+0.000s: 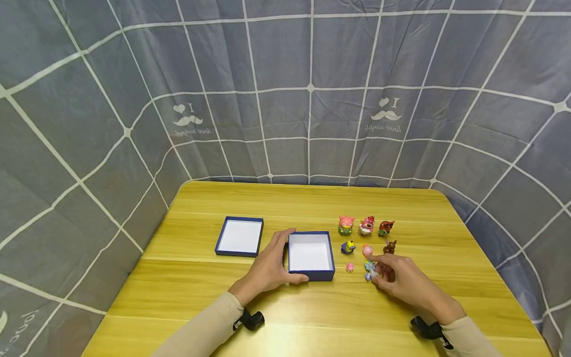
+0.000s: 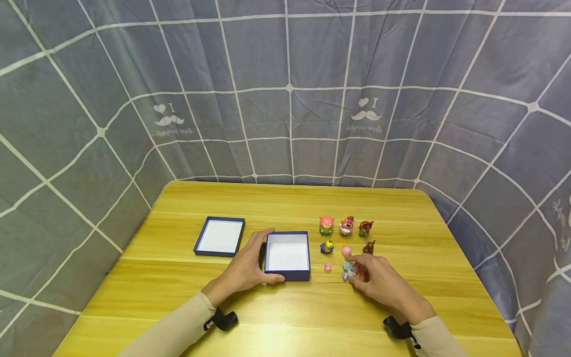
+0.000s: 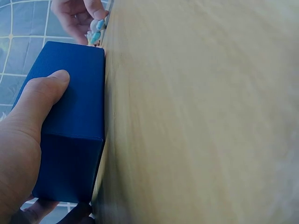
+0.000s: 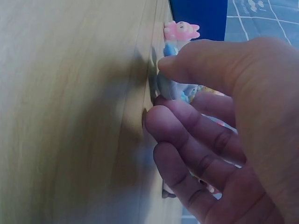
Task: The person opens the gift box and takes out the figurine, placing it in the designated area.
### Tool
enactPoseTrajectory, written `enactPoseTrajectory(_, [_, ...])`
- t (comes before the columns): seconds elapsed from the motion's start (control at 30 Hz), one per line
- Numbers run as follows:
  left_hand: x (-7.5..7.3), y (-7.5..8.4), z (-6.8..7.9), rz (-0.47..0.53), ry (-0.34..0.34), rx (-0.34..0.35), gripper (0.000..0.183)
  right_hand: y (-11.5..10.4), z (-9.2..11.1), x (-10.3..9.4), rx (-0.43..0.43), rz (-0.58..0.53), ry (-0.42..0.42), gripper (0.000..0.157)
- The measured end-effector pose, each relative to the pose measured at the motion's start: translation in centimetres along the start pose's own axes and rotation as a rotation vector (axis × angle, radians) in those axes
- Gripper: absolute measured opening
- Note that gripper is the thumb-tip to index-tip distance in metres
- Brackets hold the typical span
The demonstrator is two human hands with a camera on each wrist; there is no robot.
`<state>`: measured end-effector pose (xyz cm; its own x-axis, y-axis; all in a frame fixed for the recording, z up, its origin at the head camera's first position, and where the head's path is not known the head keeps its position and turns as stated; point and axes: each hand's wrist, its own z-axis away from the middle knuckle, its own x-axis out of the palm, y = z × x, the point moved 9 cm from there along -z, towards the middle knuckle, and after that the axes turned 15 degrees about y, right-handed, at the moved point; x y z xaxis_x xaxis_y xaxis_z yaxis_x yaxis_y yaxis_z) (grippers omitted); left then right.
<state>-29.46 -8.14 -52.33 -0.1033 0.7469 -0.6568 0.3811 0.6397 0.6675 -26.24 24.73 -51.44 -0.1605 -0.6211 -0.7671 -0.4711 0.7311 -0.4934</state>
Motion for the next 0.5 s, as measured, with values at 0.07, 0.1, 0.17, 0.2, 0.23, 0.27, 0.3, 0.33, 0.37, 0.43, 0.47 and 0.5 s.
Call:
enactPoseTrajectory(0.07, [0.04, 0.03, -0.01, -0.001, 0.003, 0.008, 0.13, 0.12, 0.02, -0.05, -0.002, 0.008, 0.005, 0.043])
enactPoseTrajectory(0.1, [0.06, 0.04, -0.02, -0.003, 0.004, 0.011, 0.13, 0.16, 0.03, -0.07, -0.002, 0.011, 0.006, 0.042])
enactPoseTrajectory(0.17, [0.09, 0.06, -0.04, -0.004, 0.007, 0.016, 0.13, 0.24, 0.06, -0.09, -0.001, 0.014, 0.01, 0.041])
enactPoseTrajectory(0.2, [0.11, 0.07, -0.04, -0.004, 0.006, 0.016, 0.131, 0.25, 0.08, -0.12, -0.002, 0.015, 0.012, 0.04])
enactPoseTrajectory(0.23, [0.11, 0.07, -0.05, -0.004, 0.006, 0.015, 0.131, 0.22, 0.09, -0.14, -0.006, 0.015, 0.016, 0.04])
enactPoseTrajectory(0.27, [0.11, 0.07, -0.05, -0.005, 0.006, 0.013, 0.131, 0.19, 0.11, -0.17, -0.01, 0.016, 0.018, 0.04])
enactPoseTrajectory(0.3, [0.12, 0.08, -0.06, -0.004, 0.005, 0.012, 0.131, 0.14, 0.11, -0.19, -0.014, 0.015, 0.021, 0.039])
enactPoseTrajectory(0.33, [0.12, 0.08, -0.06, -0.004, 0.004, 0.011, 0.131, 0.11, 0.12, -0.22, -0.018, 0.016, 0.027, 0.039])
enactPoseTrajectory(0.37, [0.12, 0.08, -0.06, -0.005, 0.004, 0.01, 0.131, 0.08, 0.13, -0.25, -0.023, 0.018, 0.032, 0.039])
enactPoseTrajectory(0.43, [0.13, 0.07, -0.07, -0.008, 0.004, 0.008, 0.131, 0.01, 0.14, -0.26, -0.029, 0.019, 0.037, 0.039])
enactPoseTrajectory(0.47, [0.13, 0.07, -0.07, -0.009, 0.004, 0.008, 0.131, 0.01, 0.16, -0.25, -0.031, 0.02, 0.04, 0.039])
enactPoseTrajectory(0.5, [0.13, 0.06, -0.06, -0.009, 0.003, 0.008, 0.131, 0.05, 0.17, -0.23, -0.03, 0.02, 0.042, 0.038])
